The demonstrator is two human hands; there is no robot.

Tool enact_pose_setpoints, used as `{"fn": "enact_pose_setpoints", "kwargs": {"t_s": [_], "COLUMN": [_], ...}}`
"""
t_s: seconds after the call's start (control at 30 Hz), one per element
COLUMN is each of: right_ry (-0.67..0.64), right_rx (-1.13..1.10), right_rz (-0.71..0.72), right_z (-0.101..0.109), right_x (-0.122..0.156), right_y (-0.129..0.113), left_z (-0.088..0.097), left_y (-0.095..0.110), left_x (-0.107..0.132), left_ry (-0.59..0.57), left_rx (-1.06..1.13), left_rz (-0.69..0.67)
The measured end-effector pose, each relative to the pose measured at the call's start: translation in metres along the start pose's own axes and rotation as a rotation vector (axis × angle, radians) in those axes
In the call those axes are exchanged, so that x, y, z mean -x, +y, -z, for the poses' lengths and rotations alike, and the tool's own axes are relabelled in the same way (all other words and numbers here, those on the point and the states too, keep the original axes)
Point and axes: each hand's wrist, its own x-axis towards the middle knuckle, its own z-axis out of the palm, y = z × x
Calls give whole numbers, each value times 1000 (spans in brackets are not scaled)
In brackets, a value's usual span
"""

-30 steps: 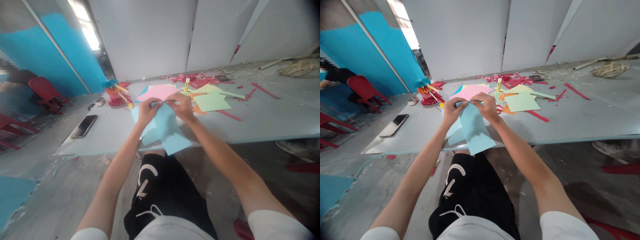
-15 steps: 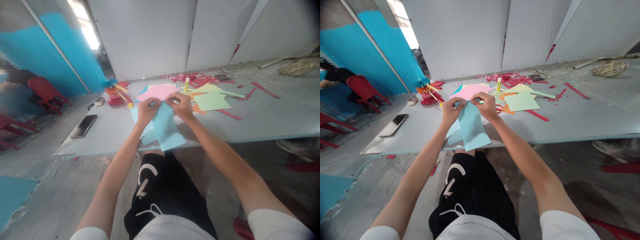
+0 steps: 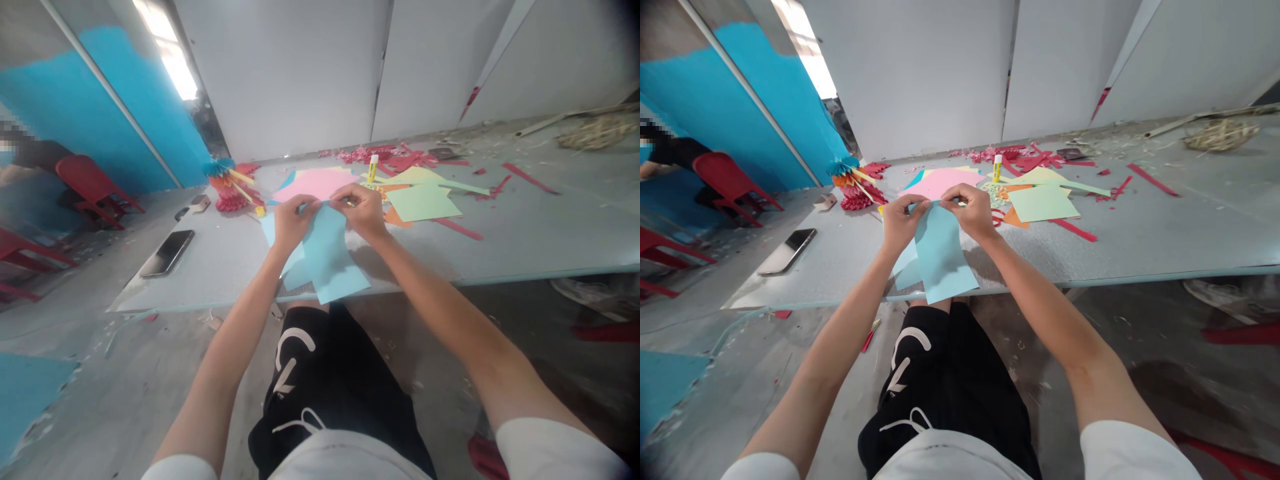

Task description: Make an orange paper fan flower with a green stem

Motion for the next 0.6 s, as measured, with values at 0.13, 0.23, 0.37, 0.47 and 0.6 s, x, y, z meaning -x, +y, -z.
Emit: {"fn": "enact_pose_setpoints", "kwargs": {"t_s": [0.13, 0.23, 0.37, 0.47, 0.6], "right_ry": [5, 22, 13, 25, 47], "right_rx": [-24, -17, 33, 27, 4], "right_rz": [-28, -73, -123, -108, -116], "right_z": [-1, -1, 0, 0, -1], "right_x": [-1, -1, -1, -1, -2], "right_y": [5, 5, 3, 3, 7], "left_z": [0, 0, 0, 0, 0], "left_y": [2, 2, 1, 1, 2], "left_x": [0, 0, 0, 0, -1], "left_ry": [4, 12, 26, 34, 21], "left_rx": [-12, -13, -15, 4, 2], "left_rz": [2, 14, 10, -14, -4]}}
